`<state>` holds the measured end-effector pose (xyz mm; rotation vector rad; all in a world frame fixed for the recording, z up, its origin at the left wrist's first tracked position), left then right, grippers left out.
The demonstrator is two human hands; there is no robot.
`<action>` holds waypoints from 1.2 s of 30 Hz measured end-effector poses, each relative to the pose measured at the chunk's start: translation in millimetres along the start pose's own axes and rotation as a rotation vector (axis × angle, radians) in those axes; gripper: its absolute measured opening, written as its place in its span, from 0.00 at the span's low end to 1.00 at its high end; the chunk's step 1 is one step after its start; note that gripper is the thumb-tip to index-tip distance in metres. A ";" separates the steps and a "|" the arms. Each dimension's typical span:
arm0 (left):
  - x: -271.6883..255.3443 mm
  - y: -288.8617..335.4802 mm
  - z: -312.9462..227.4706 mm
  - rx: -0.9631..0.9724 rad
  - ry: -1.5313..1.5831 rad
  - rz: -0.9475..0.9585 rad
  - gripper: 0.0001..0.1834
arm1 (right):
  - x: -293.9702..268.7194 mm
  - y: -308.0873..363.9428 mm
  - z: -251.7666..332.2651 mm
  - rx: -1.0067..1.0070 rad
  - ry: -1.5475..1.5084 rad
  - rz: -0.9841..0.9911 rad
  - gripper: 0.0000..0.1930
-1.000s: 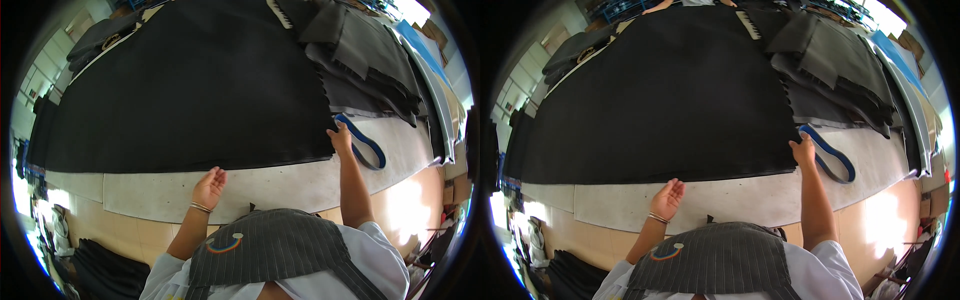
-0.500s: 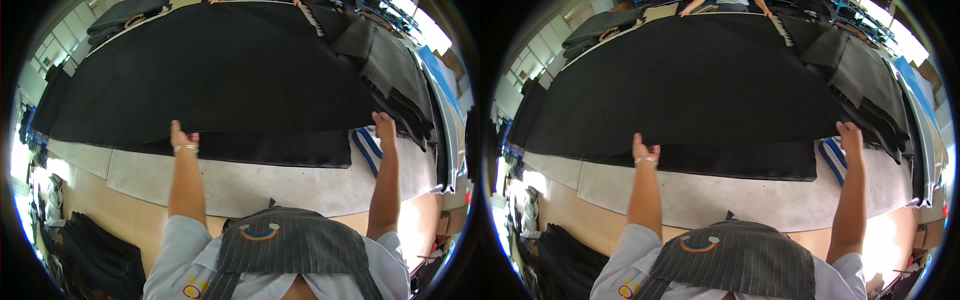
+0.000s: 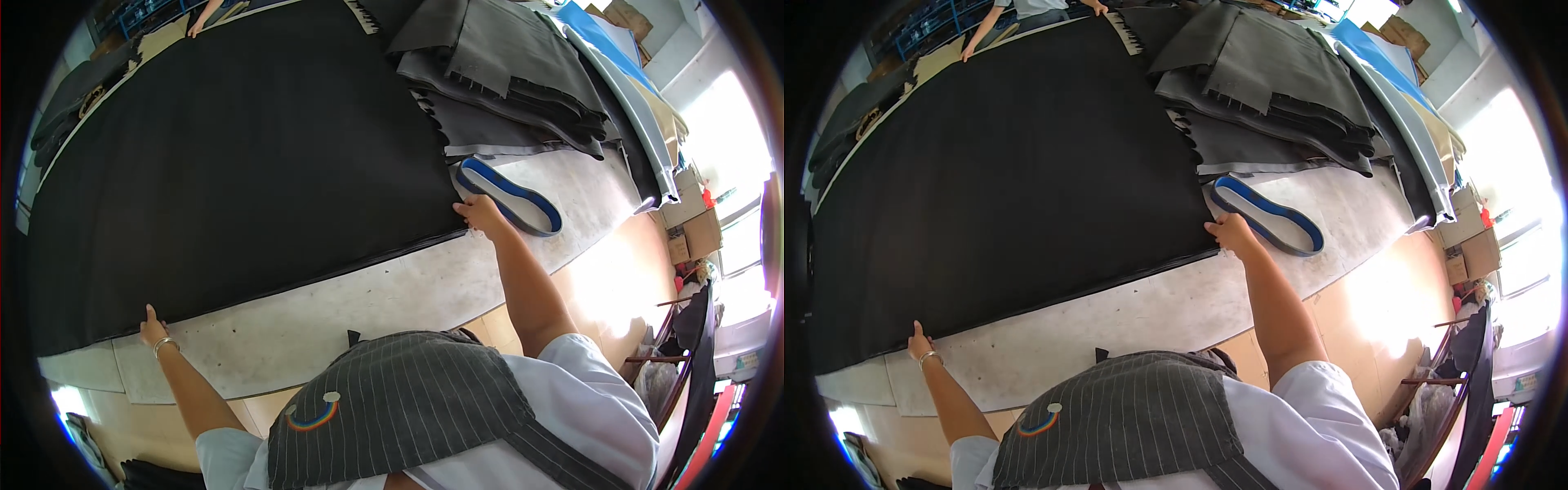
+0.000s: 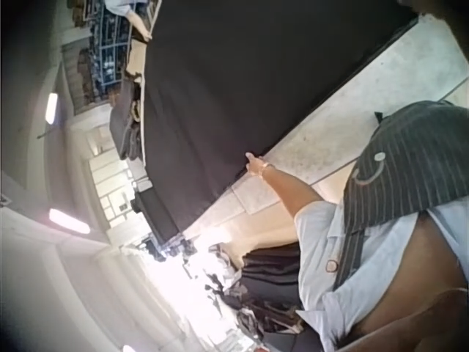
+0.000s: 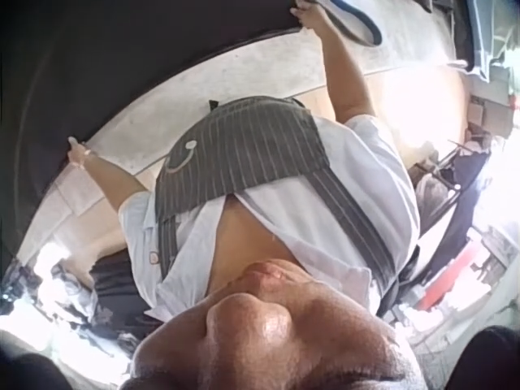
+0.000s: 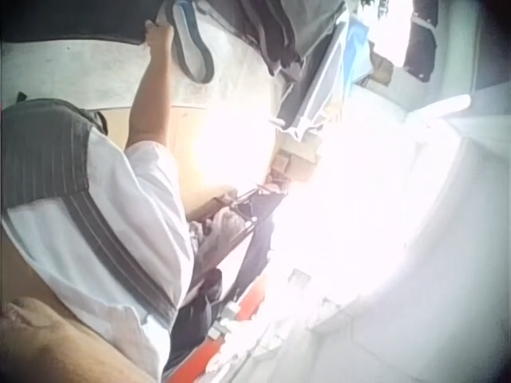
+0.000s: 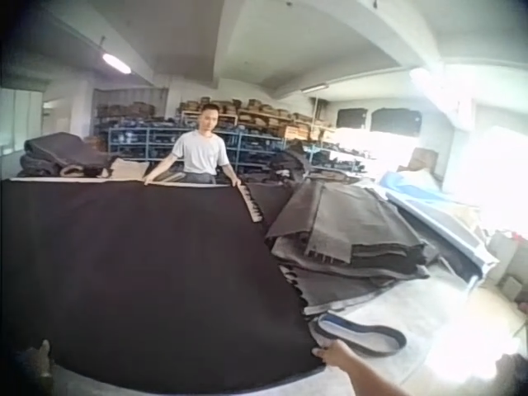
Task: Spreading a large roll of black fabric across a long table and cutting sections of it using heavy-duty scissors.
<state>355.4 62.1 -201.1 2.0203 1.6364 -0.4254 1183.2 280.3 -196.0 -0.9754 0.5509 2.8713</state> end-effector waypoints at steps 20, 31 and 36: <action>12.4 18.1 -5.4 0.099 -0.125 -0.010 0.20 | -1.5 17.5 -9.6 -0.020 0.045 -0.025 0.14; -1.4 27.6 -13.9 0.082 -0.569 -0.322 0.40 | -28.3 30.6 -18.0 0.046 0.293 -0.065 0.21; 0.9 109.7 -73.1 0.325 -0.443 -0.532 0.40 | -84.8 46.9 -0.5 -0.180 0.390 -0.462 0.20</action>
Point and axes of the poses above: each hand's wrist, its own y-axis away from the middle knuckle, its own x-axis out of the palm, z = x × y, the point moved 10 cm from there along -y, towards the middle knuckle, and after that the axes turned 3 degrees about -x, right-handed, at the moved point
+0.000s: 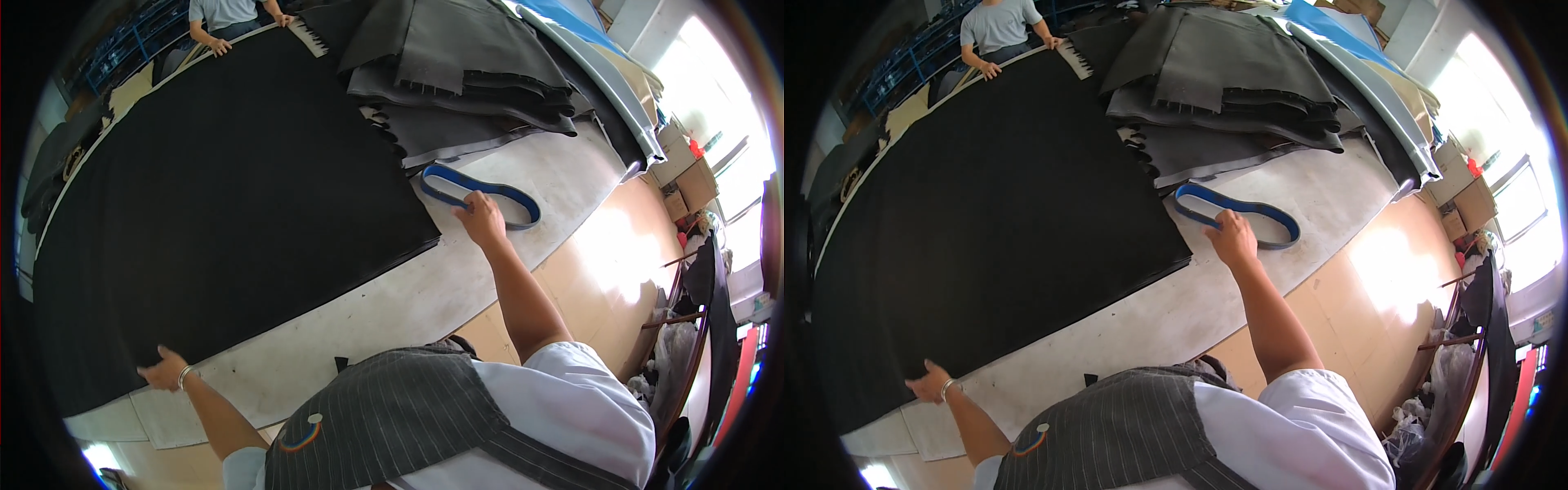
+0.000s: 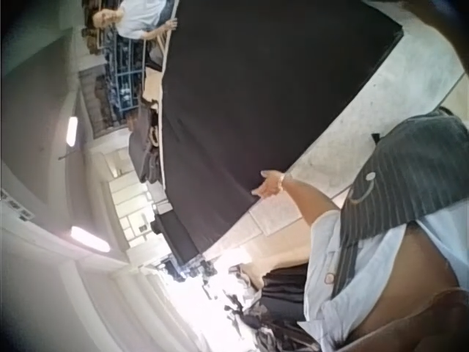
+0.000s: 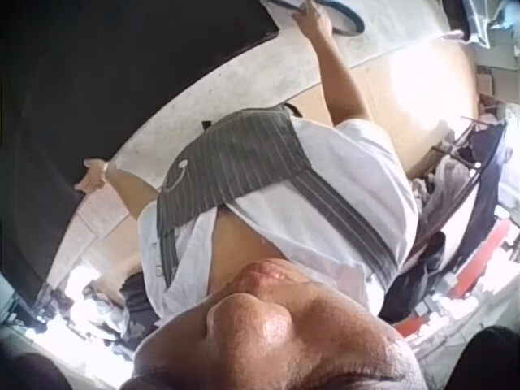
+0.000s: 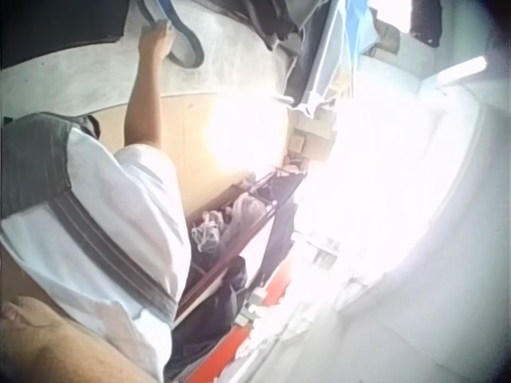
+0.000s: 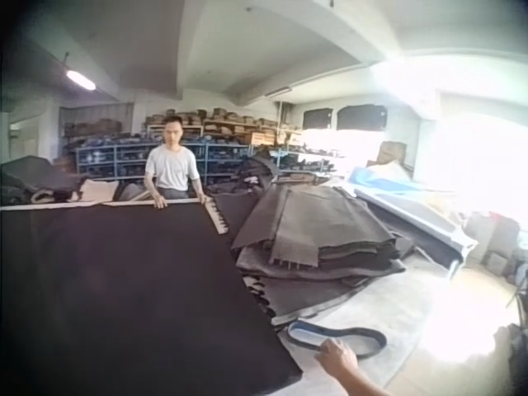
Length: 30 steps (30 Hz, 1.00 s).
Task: Spreading a large roll of black fabric across a long table and cutting sections of it using heavy-duty scissors.
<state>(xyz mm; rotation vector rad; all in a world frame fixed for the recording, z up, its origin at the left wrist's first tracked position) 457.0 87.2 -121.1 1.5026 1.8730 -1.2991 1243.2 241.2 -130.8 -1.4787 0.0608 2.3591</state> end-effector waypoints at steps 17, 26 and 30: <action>-32.8 395.5 -161.8 1.546 0.055 0.817 0.27 | -44.6 25.2 -24.8 -0.428 0.163 -0.150 0.14; -45.8 387.3 -149.2 1.325 0.080 0.793 0.28 | -13.2 32.4 167.6 -0.869 -0.274 0.066 0.13; -57.9 394.4 -150.9 1.315 -0.025 0.879 0.28 | 36.4 38.6 251.8 -1.117 -0.351 -0.022 0.12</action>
Point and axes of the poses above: each hand's wrist, its own y-axis away from the middle knuckle, its own x-axis out of the palm, z = x × y, the point moved 10 cm from there along -y, towards the middle knuckle, and after that the axes turned 3 degrees about -x, right-handed, at the moved point
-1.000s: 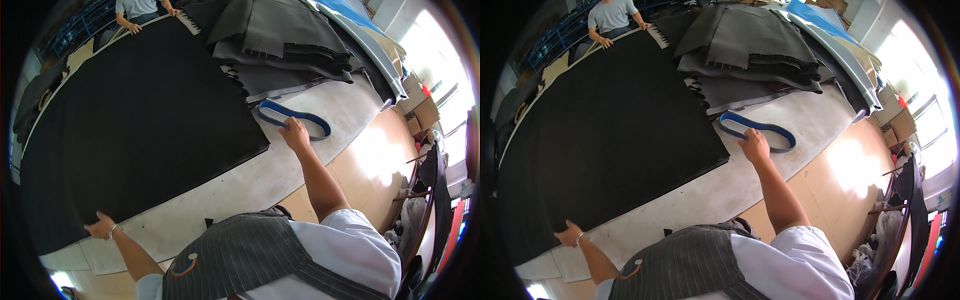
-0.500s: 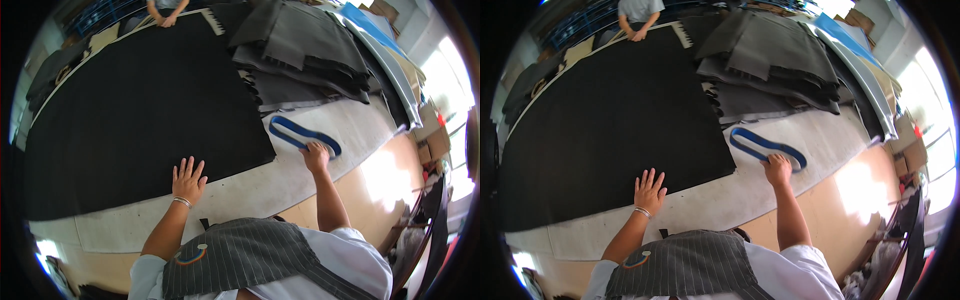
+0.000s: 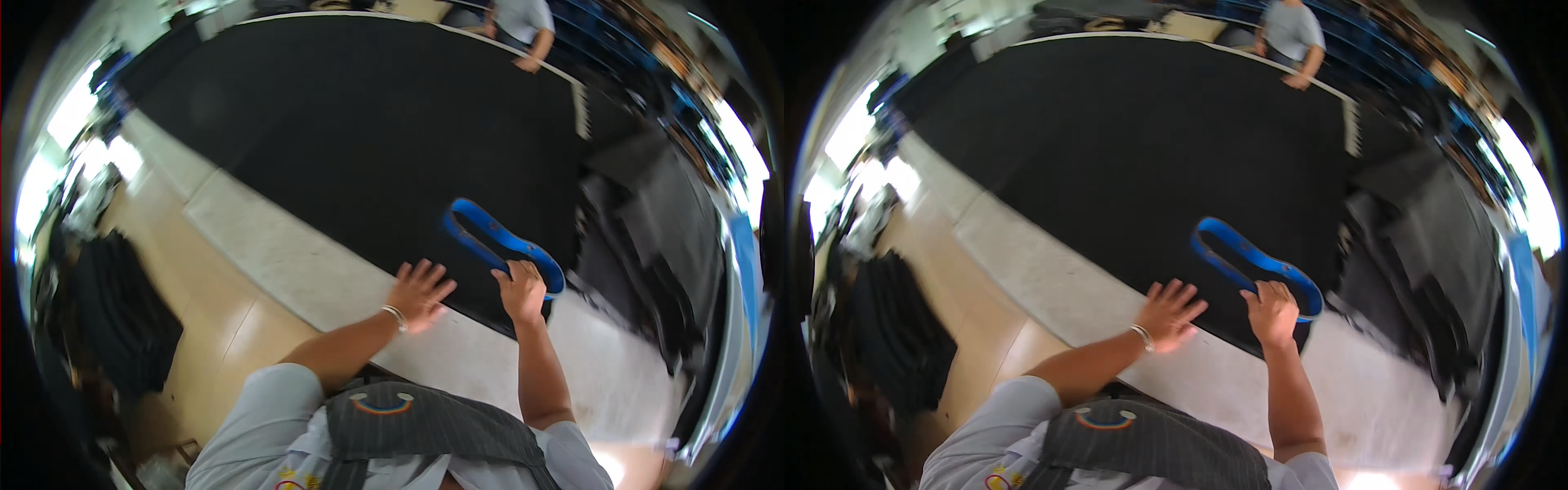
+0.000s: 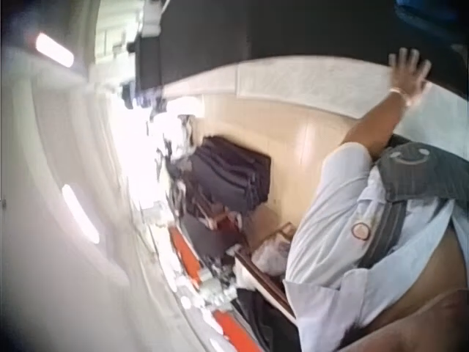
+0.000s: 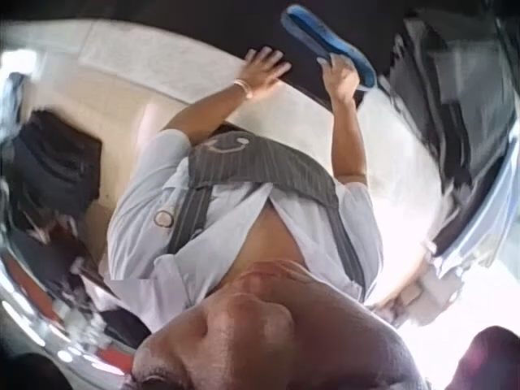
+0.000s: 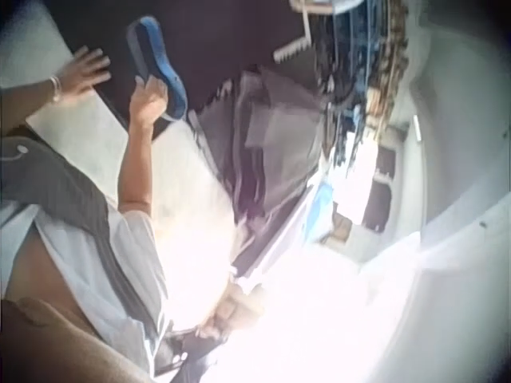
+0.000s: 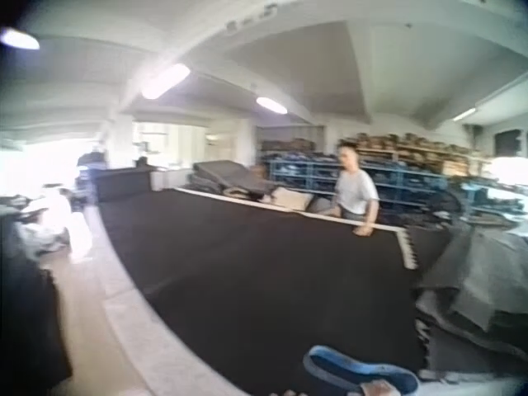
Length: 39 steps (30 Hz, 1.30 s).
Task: Spreading a large roll of black fabric across a long table and cutting sections of it using heavy-duty scissors.
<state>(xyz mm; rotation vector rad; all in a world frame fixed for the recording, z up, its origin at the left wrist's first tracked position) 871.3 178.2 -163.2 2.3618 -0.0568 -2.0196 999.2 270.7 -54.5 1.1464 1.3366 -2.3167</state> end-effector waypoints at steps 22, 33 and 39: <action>29.0 334.5 347.2 -0.420 0.602 -0.041 0.26 | 250.3 -3.6 256.1 -0.110 -0.002 0.220 0.18; 3.2 453.5 546.3 -0.769 0.853 -0.152 0.22 | 462.8 -128.7 537.7 -0.581 -0.451 0.262 0.15; 100.5 607.2 681.0 -1.229 0.728 -0.146 0.22 | 575.3 -213.4 639.5 -0.548 -0.549 0.367 0.15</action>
Point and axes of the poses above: each hand's wrist, its own y-axis away from the middle knuckle, its own x-axis out of the palm, z = x × y, the point moved 10 cm from there along -y, towards the middle knuckle, and after that the axes turned 3 degrees about -x, right-handed, at the moved point
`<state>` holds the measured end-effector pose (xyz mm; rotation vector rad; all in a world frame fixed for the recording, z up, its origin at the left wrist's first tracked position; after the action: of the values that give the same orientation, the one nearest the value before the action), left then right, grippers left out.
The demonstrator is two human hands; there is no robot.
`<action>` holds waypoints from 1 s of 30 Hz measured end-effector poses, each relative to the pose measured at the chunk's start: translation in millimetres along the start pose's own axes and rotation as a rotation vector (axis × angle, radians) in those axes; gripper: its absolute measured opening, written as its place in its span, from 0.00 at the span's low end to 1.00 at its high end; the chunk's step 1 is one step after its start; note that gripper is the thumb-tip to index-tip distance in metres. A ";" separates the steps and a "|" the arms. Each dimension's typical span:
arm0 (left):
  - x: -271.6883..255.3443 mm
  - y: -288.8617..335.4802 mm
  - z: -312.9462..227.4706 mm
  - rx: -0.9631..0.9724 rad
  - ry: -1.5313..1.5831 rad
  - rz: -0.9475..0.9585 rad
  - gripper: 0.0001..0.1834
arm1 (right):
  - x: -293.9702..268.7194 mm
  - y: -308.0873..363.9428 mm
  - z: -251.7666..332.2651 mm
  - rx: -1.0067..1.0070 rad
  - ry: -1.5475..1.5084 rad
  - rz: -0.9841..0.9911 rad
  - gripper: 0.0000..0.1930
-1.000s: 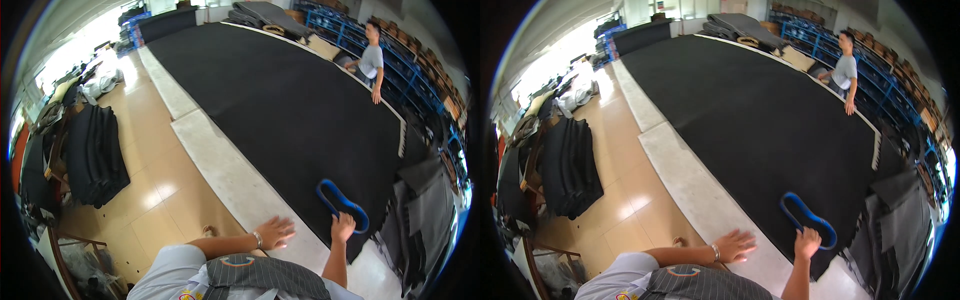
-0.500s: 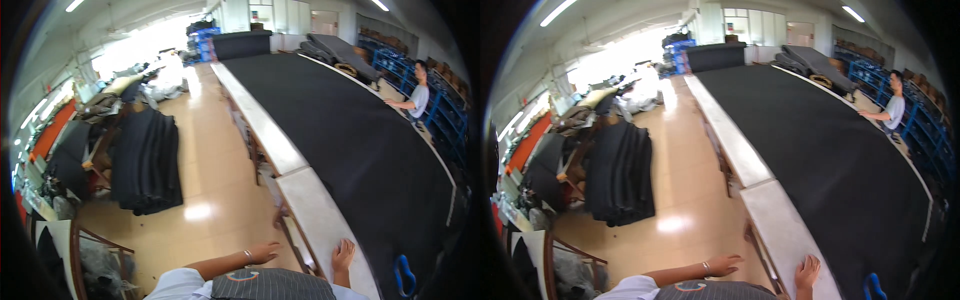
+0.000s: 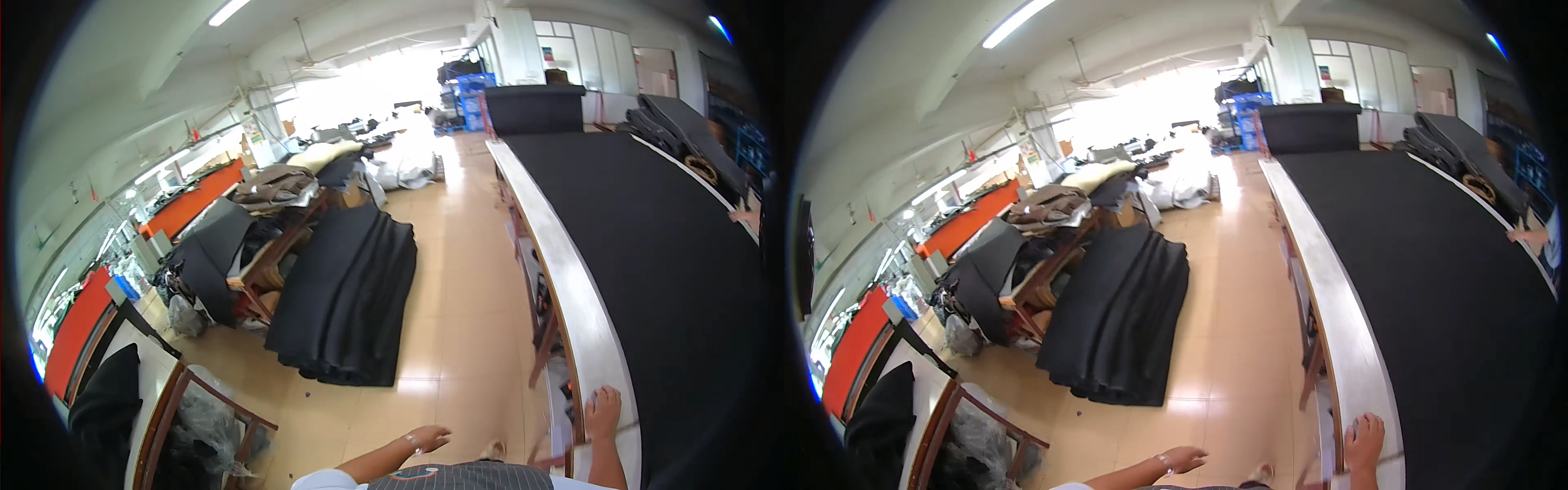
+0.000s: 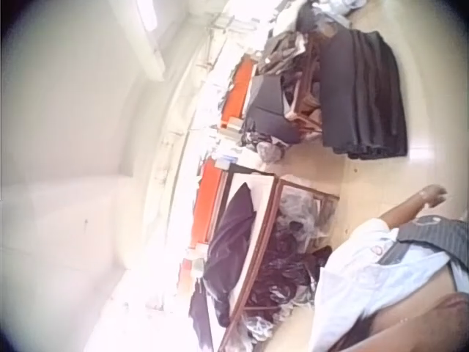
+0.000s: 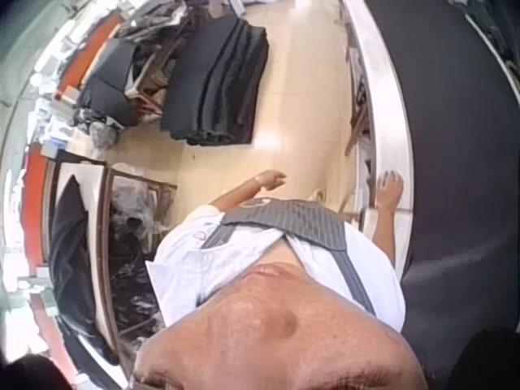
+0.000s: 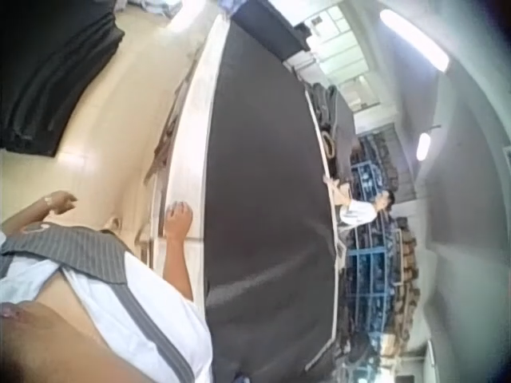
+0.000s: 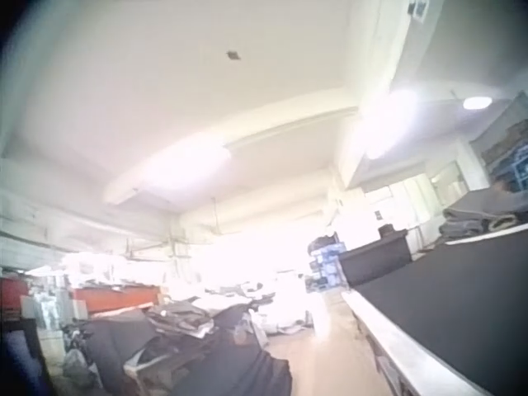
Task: Spreading a large roll of black fabric across a long table and cutting sections of it using heavy-duty scissors.
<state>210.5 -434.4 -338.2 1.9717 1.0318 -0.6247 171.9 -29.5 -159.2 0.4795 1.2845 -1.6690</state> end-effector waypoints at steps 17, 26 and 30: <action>-184.3 -37.8 346.7 -0.551 0.018 -0.187 0.14 | 213.1 -318.0 -47.9 0.019 0.161 -0.164 0.13; -431.4 -358.9 336.1 -0.173 0.537 -0.106 0.12 | 245.1 -362.0 -63.4 0.483 0.270 -0.075 0.18; -489.5 -465.2 318.7 -0.185 0.883 -0.183 0.12 | 239.2 -371.0 -70.3 0.647 0.328 -0.044 0.22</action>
<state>-463.2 -755.4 -362.9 2.0101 1.7251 0.3077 -273.2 -68.7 -170.7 1.1539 0.9505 -2.0966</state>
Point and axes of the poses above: each hand's wrist, its own y-axis away from the middle knuckle, its own x-axis out of the palm, z = x × y, the point moved 10 cm from there along -y, towards the middle knuckle, and after that the axes turned 3 degrees about -x, right-handed, at the moved point
